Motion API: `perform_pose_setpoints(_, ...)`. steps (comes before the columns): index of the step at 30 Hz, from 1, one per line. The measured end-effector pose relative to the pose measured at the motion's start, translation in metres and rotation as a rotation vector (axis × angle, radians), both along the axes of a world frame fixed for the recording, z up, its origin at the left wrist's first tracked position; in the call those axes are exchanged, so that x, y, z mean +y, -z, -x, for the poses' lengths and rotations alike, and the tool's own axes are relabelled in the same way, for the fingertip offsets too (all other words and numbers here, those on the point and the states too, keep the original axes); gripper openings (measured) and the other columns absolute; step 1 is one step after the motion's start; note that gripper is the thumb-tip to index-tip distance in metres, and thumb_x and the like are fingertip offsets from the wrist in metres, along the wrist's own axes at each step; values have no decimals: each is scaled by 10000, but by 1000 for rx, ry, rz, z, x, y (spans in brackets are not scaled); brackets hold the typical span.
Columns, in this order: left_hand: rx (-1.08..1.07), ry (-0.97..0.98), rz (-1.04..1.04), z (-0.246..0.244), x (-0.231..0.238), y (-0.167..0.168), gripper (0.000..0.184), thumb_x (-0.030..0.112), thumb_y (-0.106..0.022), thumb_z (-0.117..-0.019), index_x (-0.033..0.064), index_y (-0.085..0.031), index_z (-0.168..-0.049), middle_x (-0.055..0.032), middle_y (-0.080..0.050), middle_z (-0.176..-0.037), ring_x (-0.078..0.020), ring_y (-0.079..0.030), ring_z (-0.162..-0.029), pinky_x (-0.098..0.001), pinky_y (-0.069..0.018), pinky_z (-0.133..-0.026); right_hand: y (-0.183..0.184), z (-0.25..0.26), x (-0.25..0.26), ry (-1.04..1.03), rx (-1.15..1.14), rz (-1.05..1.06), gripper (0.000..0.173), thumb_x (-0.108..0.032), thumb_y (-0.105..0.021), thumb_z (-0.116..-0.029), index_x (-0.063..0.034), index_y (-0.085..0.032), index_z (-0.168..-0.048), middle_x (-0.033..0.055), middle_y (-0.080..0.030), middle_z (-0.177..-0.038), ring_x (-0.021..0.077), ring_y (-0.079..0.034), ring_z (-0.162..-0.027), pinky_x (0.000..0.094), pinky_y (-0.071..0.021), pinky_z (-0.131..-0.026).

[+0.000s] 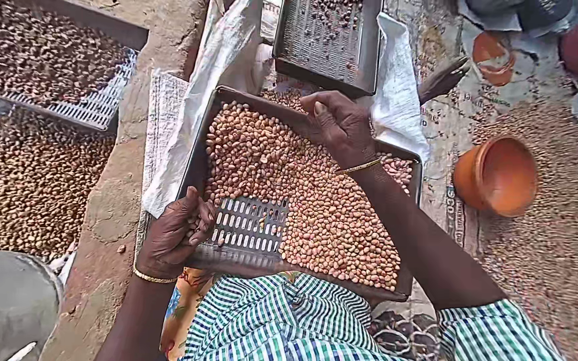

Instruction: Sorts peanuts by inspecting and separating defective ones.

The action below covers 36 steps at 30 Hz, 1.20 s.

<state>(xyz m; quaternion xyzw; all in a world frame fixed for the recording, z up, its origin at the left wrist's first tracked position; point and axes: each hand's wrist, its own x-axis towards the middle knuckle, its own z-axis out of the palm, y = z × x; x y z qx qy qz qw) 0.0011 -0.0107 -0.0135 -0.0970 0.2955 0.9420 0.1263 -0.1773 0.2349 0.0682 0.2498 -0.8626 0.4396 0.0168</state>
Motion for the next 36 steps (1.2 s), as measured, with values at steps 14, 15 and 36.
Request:
perform_pose_setpoints(14, 25, 38, -5, 0, 1, 0, 423, 411, -564, -1018, 126, -748, -765, 65, -658, -649, 30, -585, -512, -95, -457, -469, 73, -71, 76, 38, -1, -357, 180, 40, -633, -932, 118, -736, -1058, 299, -641, -1315, 451, -652, -1195, 486, -521, -1014)
perform_pose_setpoints(15, 29, 40, -4, -1, 1, 0, 427, 410, -559, -1022, 124, -749, -767, 63, -658, -649, 29, -585, -513, -96, -455, -470, 81, -75, 74, 27, 33, -395, 192, 36, -632, -940, 120, -728, -1083, 294, -636, -1326, 451, -648, -1204, 488, -525, -1014)
perform_pose_setpoints(36, 12, 5, 135, 1, 1, 1, 535, 375, -414, -1092, 132, -712, -720, 74, -615, -586, 40, -530, -438, -100, -429, -406, -15, -60, -49, -169, 9, 284, 222, 47, -602, -956, 125, -715, -1130, 246, -726, -1160, 245, -723, -1090, 302, -551, -956)
